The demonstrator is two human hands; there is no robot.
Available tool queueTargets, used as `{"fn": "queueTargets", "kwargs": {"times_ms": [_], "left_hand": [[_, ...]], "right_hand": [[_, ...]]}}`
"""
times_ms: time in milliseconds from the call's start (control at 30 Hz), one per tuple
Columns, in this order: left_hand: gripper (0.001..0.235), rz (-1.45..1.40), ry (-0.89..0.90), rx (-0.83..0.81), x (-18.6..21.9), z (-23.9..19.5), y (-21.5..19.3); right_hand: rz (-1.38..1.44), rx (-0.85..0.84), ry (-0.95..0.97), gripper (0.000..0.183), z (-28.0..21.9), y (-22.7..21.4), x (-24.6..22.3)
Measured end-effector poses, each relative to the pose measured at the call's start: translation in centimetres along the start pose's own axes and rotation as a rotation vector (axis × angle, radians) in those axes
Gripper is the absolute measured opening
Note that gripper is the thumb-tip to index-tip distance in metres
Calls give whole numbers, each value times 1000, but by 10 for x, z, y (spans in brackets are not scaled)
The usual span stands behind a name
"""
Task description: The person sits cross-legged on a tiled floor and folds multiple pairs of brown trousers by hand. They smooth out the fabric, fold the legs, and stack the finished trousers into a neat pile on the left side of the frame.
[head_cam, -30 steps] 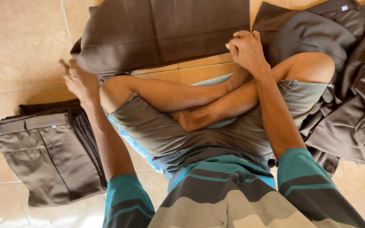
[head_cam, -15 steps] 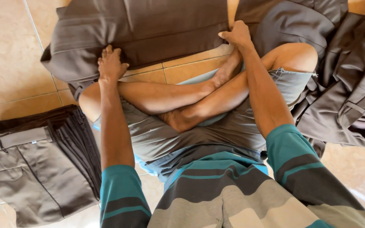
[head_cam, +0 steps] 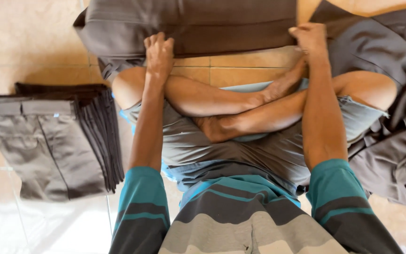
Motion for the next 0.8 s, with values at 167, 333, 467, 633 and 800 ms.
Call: {"fn": "queueTargets", "kwargs": {"times_ms": [167, 333, 467, 633, 800], "left_hand": [[18, 119, 7, -160, 0, -7, 45], [21, 141, 9, -287, 4, -8, 70], [18, 117, 25, -257, 8, -10, 90], [18, 99, 9, -301, 10, -8, 97], [27, 58, 79, -247, 17, -7, 92]], "right_hand": [[67, 200, 51, 14, -9, -17, 2], [70, 168, 100, 39, -1, -16, 18], [2, 174, 65, 41, -2, -16, 16], [14, 213, 93, 48, 8, -17, 26], [19, 185, 90, 62, 4, -19, 24]]}}
Point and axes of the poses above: each hand's wrist, its own z-axis towards the middle knuckle, its own y-axis out of the palm, x = y × z, the point moved 6 cm from there along z, towards the middle knuckle, and after that the axes turned 3 degrees about -x, right-handed, at the moved point
